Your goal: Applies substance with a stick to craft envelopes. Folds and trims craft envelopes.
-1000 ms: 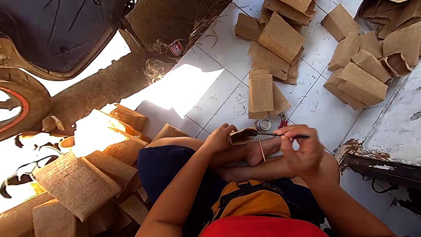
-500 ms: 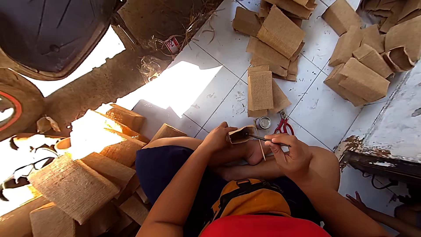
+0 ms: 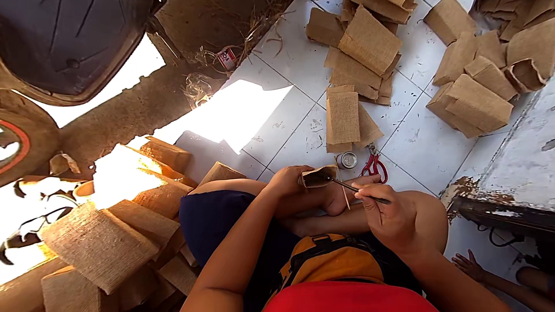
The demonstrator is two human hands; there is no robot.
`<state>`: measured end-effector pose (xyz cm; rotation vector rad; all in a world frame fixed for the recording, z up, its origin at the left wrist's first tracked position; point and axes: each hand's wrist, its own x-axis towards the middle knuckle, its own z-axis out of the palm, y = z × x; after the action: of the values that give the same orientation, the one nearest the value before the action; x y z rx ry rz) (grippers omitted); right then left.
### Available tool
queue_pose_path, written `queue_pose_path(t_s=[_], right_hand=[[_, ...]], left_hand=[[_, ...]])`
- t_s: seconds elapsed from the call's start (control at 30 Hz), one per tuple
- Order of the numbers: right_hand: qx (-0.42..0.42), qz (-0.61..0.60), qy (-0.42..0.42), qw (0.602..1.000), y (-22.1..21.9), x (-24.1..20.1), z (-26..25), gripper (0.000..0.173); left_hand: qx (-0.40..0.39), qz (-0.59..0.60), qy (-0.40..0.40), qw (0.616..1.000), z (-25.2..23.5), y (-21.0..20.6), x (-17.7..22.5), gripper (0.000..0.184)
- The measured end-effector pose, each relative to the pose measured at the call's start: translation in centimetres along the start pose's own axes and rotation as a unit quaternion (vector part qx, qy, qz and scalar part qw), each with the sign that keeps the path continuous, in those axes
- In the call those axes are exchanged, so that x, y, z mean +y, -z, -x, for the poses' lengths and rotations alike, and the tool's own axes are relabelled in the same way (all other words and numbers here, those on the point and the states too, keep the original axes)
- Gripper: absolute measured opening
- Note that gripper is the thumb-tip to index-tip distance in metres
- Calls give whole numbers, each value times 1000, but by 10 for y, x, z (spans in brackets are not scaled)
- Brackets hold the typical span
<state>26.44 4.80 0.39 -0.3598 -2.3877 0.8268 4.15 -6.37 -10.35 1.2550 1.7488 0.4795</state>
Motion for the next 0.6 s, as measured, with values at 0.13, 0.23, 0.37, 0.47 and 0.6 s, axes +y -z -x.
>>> queue_pose_path(t_s=[0.13,0.23,0.37,0.47,0.6], right_hand=[[-3,2,11,1000,-38,41,22,17],[-14,-2,-3,1000,-36,40,20,17],[14,-3,-18,1000,-18,24,8,15],[21,8,-2,1000,-31,23,13,14],[19,4,16,1000,-47,41,19,14]], left_hand=[[-9,-8,-12,1000,-2,-2,-2,64],[-5,-5,-11,1000,-1,-4,-4,64],[-4,-8,-15,1000,-2,-2,-3,64],[-10,-2,-14,1000,-1,-1,-1,64],[2,-2,-25,1000,-4,-1,-5,65]])
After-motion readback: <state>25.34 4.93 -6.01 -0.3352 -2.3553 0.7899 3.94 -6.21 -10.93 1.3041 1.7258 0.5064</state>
